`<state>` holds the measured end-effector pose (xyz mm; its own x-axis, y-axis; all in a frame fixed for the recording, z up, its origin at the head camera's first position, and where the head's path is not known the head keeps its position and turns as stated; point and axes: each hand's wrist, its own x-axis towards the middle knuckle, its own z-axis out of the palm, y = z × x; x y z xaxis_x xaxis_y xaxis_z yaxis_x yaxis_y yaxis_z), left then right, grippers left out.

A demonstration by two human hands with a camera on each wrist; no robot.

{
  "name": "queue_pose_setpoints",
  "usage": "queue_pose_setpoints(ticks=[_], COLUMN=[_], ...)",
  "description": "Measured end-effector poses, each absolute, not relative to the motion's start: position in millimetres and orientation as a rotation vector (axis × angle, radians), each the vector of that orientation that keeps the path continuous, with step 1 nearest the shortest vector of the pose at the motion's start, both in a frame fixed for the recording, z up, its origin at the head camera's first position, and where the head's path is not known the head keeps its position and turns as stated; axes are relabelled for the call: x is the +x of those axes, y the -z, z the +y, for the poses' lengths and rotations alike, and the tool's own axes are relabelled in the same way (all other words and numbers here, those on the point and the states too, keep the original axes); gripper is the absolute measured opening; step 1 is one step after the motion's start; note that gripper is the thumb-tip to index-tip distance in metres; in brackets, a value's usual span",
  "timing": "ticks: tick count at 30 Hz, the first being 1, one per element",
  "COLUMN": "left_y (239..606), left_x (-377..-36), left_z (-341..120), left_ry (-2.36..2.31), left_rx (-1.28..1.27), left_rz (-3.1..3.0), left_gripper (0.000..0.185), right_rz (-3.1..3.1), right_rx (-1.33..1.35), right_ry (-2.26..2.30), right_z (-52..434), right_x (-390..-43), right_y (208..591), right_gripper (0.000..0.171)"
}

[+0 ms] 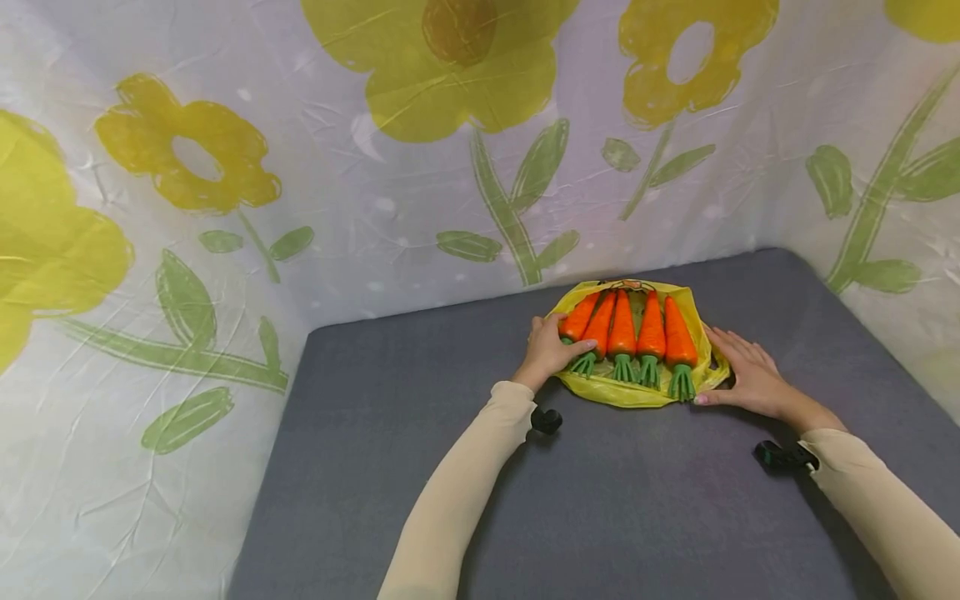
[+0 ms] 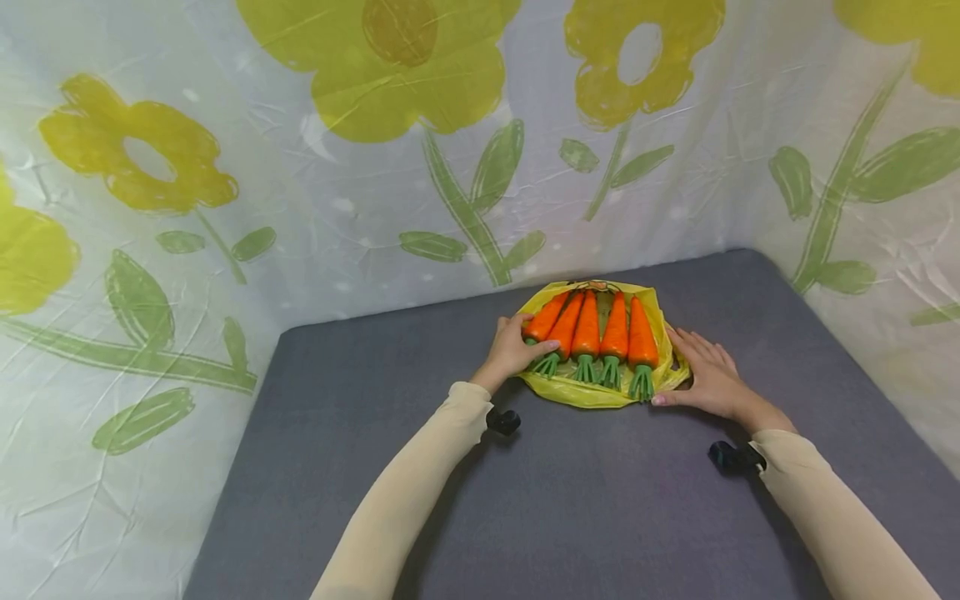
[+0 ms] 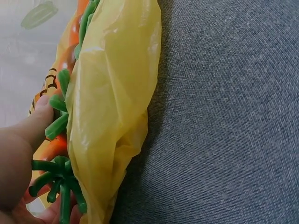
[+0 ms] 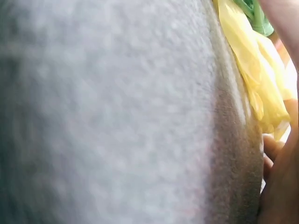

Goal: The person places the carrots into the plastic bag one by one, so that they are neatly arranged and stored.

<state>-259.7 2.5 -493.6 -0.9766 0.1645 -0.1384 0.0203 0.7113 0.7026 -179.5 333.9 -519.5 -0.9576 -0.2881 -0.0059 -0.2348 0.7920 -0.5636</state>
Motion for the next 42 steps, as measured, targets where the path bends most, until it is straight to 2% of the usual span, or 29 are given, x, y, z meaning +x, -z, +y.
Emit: queue_pose_setpoints(ticks=[19, 30, 42], left_y=[493.6, 492.5, 489.8], left_x=[-260.6, -262.0, -259.4], left_z=[2.9, 3.3, 2.2], left_ry=[-1.087, -1.086, -1.073], left_rx=[0.159, 0.158, 0.142], left_rz=[2.752, 2.747, 2.763], left_gripper=[0.078, 0.079, 0.078], right_rz=[2.917, 2.908, 2.9], right_rx=[-0.348, -0.301, -0.311], right_ry=[0.958, 0.926, 0.95], right_z=[330.1, 328.7, 329.7], right_x=[-176.7, -178.0, -180.9], right_y=[521.3, 517.5, 520.9], right_gripper=[0.09, 0.083, 0.084])
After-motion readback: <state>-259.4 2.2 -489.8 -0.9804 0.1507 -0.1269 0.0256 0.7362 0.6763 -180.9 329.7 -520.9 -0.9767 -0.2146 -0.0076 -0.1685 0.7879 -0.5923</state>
